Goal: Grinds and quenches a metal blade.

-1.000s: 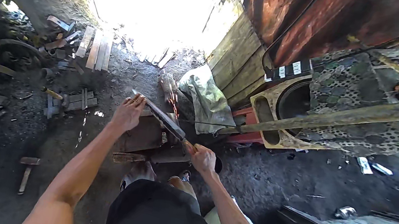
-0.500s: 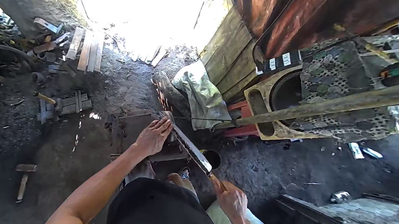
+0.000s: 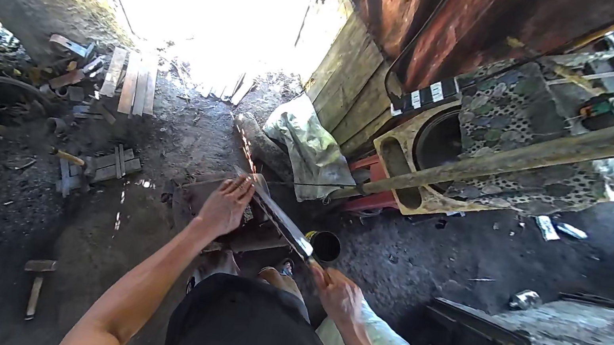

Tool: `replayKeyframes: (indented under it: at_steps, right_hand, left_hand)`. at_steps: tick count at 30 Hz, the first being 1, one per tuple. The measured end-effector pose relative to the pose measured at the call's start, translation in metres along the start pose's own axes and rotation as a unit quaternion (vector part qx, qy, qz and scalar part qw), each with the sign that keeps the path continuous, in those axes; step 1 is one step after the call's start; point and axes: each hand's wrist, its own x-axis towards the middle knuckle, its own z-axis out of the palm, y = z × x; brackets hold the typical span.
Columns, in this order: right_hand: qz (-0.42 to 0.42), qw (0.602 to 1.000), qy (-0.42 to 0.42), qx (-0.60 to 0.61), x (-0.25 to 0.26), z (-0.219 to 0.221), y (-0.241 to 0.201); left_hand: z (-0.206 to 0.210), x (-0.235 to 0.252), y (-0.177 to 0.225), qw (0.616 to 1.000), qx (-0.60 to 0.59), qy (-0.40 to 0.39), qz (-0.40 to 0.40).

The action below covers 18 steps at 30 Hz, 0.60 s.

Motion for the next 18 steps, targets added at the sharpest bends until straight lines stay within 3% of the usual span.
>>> replayKeyframes:
  at_steps: [3,8,14,18]
  right_hand:
    - [0.002,1.0,0.028,-0.007,-0.028,-0.003,0.017]
    - [0.011,0.999,0.032,0.017,-0.002,0.007,-0.017]
    - [0.029,0.999,0.033,0.007,-0.043,-0.002,0.013]
    - [0.027,0.999,0.03,0.02,-0.023,0.0,-0.009]
  left_hand:
    - [0.003,-0.004,0.023,0.999,-0.028,-0.015,0.027]
    - [0.003,0.003,-0.01,1.0,0.013,-0.004,-0.001]
    - [0.0,-0.001,0.029,0.999,-0.008,-0.027,0.037]
    - [0.0,0.0,0.001,1.0,0.007,-0.01,0.025]
